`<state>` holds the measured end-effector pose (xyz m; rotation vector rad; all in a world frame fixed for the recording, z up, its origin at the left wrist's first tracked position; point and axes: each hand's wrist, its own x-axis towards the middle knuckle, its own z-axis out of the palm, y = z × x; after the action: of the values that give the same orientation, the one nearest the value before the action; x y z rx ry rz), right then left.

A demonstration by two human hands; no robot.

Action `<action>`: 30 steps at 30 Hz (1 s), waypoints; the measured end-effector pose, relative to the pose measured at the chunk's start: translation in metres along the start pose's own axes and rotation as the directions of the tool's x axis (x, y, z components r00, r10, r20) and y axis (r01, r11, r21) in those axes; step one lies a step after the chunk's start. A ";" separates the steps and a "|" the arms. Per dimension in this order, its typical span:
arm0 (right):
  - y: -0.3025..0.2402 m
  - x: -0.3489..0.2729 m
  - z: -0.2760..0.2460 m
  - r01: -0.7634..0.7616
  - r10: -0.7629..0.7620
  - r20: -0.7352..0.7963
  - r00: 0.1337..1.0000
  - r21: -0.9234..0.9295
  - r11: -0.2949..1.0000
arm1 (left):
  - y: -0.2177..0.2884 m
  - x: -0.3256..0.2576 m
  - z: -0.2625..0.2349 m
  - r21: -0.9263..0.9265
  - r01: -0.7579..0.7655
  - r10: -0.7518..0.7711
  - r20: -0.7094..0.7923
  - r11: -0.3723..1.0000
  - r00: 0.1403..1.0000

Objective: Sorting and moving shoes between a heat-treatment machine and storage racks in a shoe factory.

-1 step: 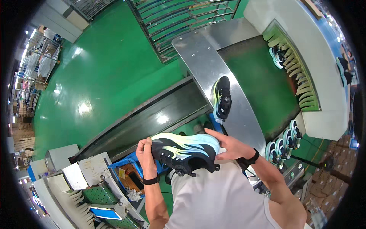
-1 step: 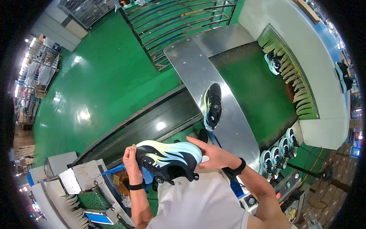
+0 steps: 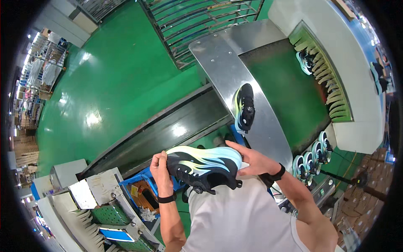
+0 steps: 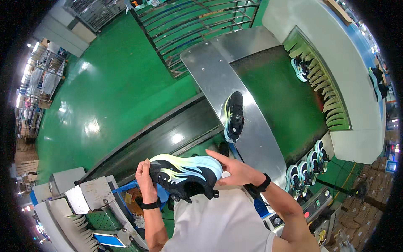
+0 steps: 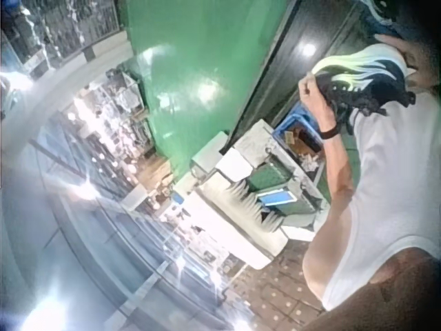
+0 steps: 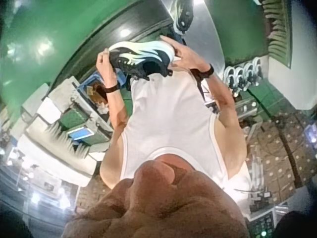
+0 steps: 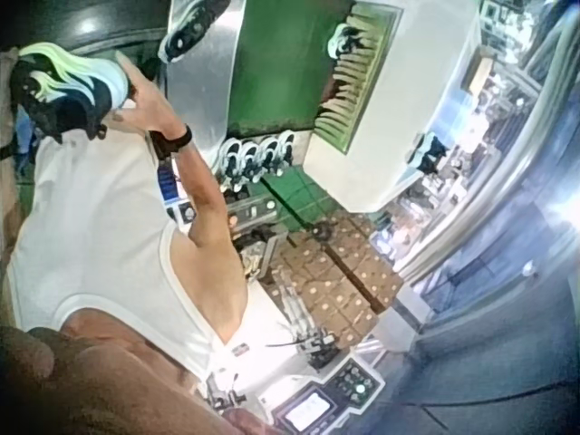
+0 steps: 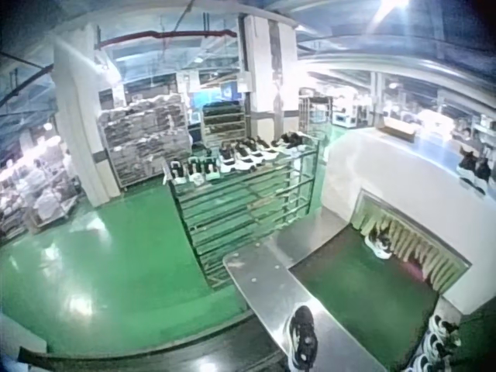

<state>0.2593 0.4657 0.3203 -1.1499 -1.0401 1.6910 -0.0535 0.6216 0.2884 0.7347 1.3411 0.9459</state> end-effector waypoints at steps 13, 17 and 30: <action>0.012 0.012 -0.002 -0.175 0.211 -0.009 0.977 0.526 0.832 | -0.009 0.009 0.010 0.063 -0.033 0.033 0.000 0.997 0.999; 0.011 0.018 -0.003 -0.203 0.234 0.001 0.972 0.508 0.837 | -0.004 0.007 0.015 0.108 -0.068 0.068 0.001 0.992 0.998; 0.017 0.025 0.000 -0.332 0.446 -0.034 0.894 0.619 0.711 | 0.006 0.012 0.032 0.247 -0.189 0.169 0.100 0.950 0.980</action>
<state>0.2506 0.4833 0.2978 -1.1016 -0.0866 1.9930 -0.0233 0.6376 0.2922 1.0959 1.3585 0.8856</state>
